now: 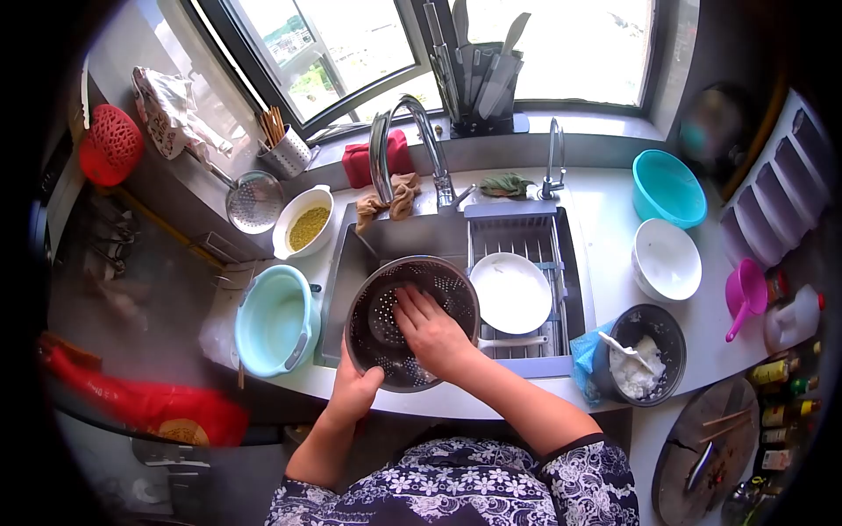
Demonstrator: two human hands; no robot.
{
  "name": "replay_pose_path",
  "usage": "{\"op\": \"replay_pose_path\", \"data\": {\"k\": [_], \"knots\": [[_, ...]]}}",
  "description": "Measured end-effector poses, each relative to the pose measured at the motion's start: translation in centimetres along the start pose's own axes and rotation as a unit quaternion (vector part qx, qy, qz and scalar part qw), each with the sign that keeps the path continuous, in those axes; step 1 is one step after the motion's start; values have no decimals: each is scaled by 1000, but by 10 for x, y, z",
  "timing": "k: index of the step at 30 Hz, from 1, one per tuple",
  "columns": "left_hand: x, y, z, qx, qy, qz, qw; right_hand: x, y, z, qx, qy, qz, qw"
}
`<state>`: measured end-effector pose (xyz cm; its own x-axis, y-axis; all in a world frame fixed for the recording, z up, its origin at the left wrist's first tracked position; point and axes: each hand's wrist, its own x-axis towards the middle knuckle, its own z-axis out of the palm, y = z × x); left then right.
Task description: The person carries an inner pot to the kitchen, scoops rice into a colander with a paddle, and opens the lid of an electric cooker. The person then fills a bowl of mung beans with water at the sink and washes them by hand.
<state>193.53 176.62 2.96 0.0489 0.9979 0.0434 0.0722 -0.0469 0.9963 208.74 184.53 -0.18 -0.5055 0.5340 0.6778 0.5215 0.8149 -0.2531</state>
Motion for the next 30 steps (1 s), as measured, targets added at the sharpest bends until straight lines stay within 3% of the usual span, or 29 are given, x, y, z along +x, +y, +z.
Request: {"op": "replay_pose_path", "data": {"k": [1, 3, 4, 8, 13, 17, 19, 21, 22, 23, 25, 27, 28, 29, 30], "knots": [[1, -2, 0, 18, 22, 14, 999, -4, 1, 5, 6, 2, 0, 1000], [6, -2, -4, 66, 57, 43, 995, -15, 1, 11, 33, -144, 41, 988], [8, -1, -8, 107, 86, 75, 988, -15, -1, 7, 16, -112, 6, 994], [19, 0, -26, 218, 110, 125, 962, -11, -4, 17, 56, -94, 47, 993], [29, -4, -53, 236, 108, 171, 950, -13, -3, 43, 69, -132, 103, 984], [35, -16, -64, 432, 161, 275, 844, -32, 5, 70, -8, -102, 147, 984], [43, -30, -72, 477, 160, 348, 791, -36, -2, 62, -72, -202, 157, 964], [48, -43, -80, 491, 104, 357, 788, -45, -1, 54, -93, -291, 155, 939], [51, -51, -86, 518, 64, 355, 776, -45, -1, 39, -48, -270, 167, 947], [54, -67, -94, 439, 57, 340, 830, -46, 1, 23, -53, -268, 173, 946], [47, -48, -85, 438, 80, 247, 861, -49, 3, -9, 31, -134, 221, 965], [50, -50, -75, 283, 79, 217, 931, -52, 4, -28, 56, 37, 225, 972], [49, -41, -62, 230, 86, 159, 956, -53, 2, -34, 64, 64, 237, 967], [50, -37, -55, 201, 73, 177, 961, -53, 2, -39, 61, 54, 230, 970], [49, -22, -42, 204, 63, 139, 967, -55, 1, -39, 50, 54, 213, 974]]}}
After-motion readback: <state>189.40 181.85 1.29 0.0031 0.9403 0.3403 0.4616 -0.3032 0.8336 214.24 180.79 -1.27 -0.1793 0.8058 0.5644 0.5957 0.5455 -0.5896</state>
